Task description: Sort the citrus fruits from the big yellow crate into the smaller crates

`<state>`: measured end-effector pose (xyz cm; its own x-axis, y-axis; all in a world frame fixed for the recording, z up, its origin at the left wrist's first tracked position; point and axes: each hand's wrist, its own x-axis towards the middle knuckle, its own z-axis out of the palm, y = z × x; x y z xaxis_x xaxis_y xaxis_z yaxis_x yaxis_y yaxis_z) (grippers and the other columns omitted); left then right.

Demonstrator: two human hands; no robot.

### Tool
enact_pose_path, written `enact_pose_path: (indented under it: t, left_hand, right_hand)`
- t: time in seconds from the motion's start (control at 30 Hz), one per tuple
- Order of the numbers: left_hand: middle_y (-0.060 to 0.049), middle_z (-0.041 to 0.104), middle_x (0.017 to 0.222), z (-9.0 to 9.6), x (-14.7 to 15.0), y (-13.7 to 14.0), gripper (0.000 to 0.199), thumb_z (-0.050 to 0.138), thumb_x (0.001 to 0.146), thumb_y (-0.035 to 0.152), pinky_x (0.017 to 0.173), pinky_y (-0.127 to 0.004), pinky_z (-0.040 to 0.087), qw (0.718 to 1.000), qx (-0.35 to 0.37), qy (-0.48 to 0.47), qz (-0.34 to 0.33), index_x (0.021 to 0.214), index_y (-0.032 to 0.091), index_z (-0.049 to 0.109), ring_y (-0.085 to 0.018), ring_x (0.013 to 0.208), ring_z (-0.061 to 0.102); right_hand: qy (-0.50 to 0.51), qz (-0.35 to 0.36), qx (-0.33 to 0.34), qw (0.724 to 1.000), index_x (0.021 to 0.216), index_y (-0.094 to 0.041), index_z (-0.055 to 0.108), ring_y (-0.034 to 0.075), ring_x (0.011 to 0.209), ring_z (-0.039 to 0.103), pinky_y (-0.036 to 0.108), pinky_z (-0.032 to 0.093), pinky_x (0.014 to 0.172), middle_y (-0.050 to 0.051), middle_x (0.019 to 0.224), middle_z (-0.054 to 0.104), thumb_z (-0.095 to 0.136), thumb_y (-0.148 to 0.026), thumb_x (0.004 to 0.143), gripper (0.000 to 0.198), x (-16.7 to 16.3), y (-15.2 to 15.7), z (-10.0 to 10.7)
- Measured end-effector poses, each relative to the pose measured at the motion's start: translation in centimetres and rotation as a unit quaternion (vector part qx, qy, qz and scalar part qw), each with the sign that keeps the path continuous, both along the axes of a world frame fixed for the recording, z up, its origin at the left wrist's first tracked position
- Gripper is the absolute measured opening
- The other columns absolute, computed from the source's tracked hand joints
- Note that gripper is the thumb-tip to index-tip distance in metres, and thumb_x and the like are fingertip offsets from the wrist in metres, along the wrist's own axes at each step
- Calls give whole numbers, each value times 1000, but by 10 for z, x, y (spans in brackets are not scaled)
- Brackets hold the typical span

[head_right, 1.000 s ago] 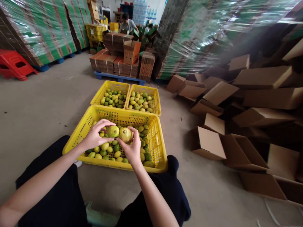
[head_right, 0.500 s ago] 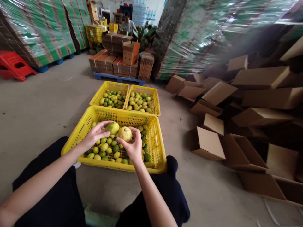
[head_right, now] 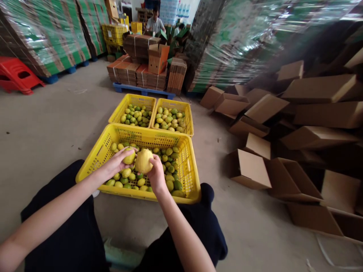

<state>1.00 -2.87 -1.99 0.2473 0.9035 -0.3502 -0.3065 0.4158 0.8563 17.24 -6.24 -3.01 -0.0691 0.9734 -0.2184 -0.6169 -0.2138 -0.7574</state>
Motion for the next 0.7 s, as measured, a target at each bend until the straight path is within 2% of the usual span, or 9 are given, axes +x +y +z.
enact_pose_path:
  t: [0.07,0.17,0.23,0.37,0.47,0.6,0.7]
  left_hand:
    - [-1,63,72,1,0,1,38,75,67,49,36,-16,31,999,-20,-30,-7,82,15,64,-6,45,53]
    - [1,58,64,2,0,5,39,67,66,52,30,-17,16,998,-23,-55,-4,73,14,62,-3,33,41]
    - [1,57,62,2,0,6,38,65,64,51,30,-17,16,998,-22,-53,19,70,13,62,-5,33,43]
    - [-1,58,59,1,0,5,35,64,65,45,36,-17,31,996,-38,-49,65,65,11,64,-8,42,52]
    - [-3,59,57,-1,0,6,36,61,74,44,38,-17,35,994,-73,-75,32,65,10,65,-8,43,51]
    - [-6,62,59,-4,2,10,34,50,91,38,35,-17,36,975,-188,-106,-45,78,10,64,-11,42,55]
    - [-7,63,60,-3,5,11,31,42,97,30,31,-16,33,965,-231,-120,-20,81,11,61,-13,42,59]
  right_hand:
    - [38,4,-15,999,86,-20,62,20,64,65,26,48,43,1,74,67,71,-43,67,32,-2,-2,2]
    - [69,13,-24,997,85,-16,65,19,54,64,24,41,35,4,71,68,69,-54,68,41,-2,-4,4]
    - [84,4,-22,996,83,-17,65,17,47,61,22,35,31,4,68,68,69,-60,68,46,-1,-5,5]
    - [94,13,-44,995,78,-18,64,16,36,56,22,31,28,6,60,67,61,-64,75,47,5,-5,7]
    - [104,16,-72,992,79,-18,64,18,41,60,23,37,31,7,58,67,52,-61,82,45,8,-6,8]
    - [119,63,-82,987,95,-19,64,17,38,56,23,36,30,6,64,69,41,-62,89,49,8,-4,10]
    - [135,84,-85,984,103,-21,62,17,37,56,23,36,28,5,70,71,45,-60,89,45,9,0,9]
